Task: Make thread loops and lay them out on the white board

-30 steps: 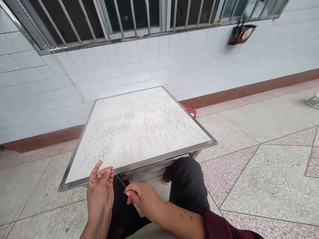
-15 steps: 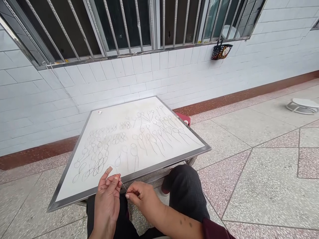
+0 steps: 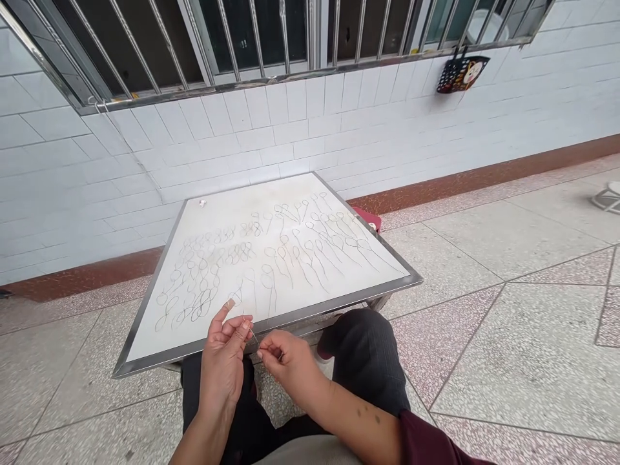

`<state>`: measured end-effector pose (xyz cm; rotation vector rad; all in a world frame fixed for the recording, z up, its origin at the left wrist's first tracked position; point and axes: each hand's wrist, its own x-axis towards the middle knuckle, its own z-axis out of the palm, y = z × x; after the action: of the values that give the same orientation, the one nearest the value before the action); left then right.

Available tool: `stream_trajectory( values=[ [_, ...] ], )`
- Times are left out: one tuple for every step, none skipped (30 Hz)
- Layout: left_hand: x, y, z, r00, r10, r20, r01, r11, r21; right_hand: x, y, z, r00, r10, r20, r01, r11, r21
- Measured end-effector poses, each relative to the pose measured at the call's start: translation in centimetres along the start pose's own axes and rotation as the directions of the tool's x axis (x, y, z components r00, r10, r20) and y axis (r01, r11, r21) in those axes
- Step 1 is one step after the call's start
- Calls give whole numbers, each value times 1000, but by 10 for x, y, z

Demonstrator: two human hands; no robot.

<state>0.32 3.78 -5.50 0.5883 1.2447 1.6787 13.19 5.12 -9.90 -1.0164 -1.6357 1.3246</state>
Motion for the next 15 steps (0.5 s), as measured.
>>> stream_trajectory(
  values=[
    [0,0,0,1000,-4,12,4,1000,13,0,0,0,1000,10,-1,-10,1000,14],
    [0,1,0,1000,-6,25,5,1000,26,0,0,0,1000,20,-5,-20,999,31],
    [0,1,0,999,-8,37,7,999,40,0,0,0,1000,29,-8,-29,998,47],
    [0,1,1,999,-11,49,8,999,54,1,1,0,999,36,-10,-36,998,59],
    [0,0,1,998,-16,60,12,998,69,1,2,-1,999,40,-12,-39,997,66],
    [-1,0,1,997,-23,69,18,997,81,2,3,-2,999,40,-13,-39,997,65],
    [0,0,2,997,-28,76,22,996,90,2,4,-2,999,37,-13,-36,998,57],
    [0,-1,2,996,-33,79,26,995,95,3,5,-3,999,34,-11,-33,998,45],
    [0,-1,3,996,-37,78,29,995,99,3,5,-3,1000,29,-7,-29,999,32],
    [1,-2,3,997,-38,73,30,994,103,4,6,-4,1000,22,-4,-22,1000,22],
    [1,-3,3,997,-34,66,27,994,105,4,6,-4,1000,15,-3,-15,1000,17],
    [2,-4,3,998,-30,60,24,994,107,5,6,-4,1000,7,-2,-7,1000,18],
    [3,-5,3,998,-27,57,21,994,110,5,6,-3,1000,1,0,-1,1000,26],
    [4,-6,2,998,-26,59,19,993,114,5,6,-3,1000,0,2,0,999,39],
    [5,-7,2,998,-27,63,19,993,119,6,6,-3,1000,4,1,-4,999,55]
  ],
)
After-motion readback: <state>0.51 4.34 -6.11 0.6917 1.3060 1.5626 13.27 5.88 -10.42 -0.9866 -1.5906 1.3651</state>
